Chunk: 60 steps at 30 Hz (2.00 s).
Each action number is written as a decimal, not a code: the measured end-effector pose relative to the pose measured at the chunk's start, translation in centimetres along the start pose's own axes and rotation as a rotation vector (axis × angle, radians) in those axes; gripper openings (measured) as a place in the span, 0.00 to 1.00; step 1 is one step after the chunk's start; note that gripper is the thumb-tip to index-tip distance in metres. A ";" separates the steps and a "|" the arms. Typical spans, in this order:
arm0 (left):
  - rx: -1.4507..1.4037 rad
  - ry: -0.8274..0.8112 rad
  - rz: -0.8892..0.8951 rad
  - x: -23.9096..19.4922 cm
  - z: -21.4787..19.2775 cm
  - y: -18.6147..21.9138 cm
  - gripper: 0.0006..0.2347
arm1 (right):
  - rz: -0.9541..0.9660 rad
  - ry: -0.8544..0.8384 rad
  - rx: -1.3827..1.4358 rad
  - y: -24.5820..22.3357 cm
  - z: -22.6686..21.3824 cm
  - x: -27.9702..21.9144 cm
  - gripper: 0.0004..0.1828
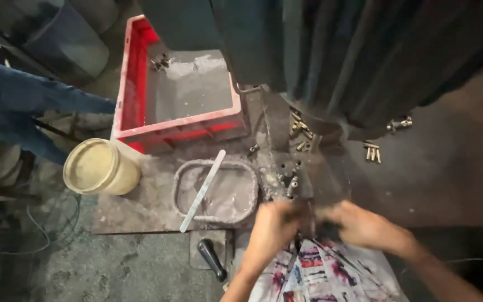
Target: Deburring small brass metal fittings using a rotating machine tool and a handheld abrasive material.
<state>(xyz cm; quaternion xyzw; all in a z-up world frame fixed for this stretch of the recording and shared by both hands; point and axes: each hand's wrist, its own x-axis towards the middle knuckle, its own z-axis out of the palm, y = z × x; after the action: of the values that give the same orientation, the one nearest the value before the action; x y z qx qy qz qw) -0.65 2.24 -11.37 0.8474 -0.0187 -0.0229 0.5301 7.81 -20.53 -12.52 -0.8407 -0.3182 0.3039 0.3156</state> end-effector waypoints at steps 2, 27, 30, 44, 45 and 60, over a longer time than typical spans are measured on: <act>-0.063 -0.086 -0.049 -1.4 -1.2 -2.3 0.11 | 0.092 -0.129 -0.139 -0.2 0.0 -0.2 0.36; -0.478 0.578 0.210 5.0 0.0 5.9 0.13 | -0.313 0.754 0.621 1.4 2.1 7.6 0.38; -0.038 0.689 0.067 3.2 0.9 4.6 0.13 | -0.445 0.826 0.384 4.8 3.1 8.3 0.34; 0.775 0.307 0.609 24.6 18.9 -0.4 0.10 | -0.222 0.462 0.367 0.5 -2.0 6.6 0.30; 0.687 0.306 0.550 23.7 18.1 0.5 0.08 | -0.112 0.381 0.404 -0.1 -2.4 6.4 0.26; 0.055 0.501 0.295 1.0 5.0 2.0 0.17 | -0.230 0.536 0.260 -3.4 -3.8 5.2 0.40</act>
<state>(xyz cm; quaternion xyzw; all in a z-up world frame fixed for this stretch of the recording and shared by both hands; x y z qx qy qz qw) 0.05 -3.17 -11.81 0.8289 -0.0110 0.2651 0.4925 12.48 -15.98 -9.31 -0.8020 -0.2751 0.0720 0.5252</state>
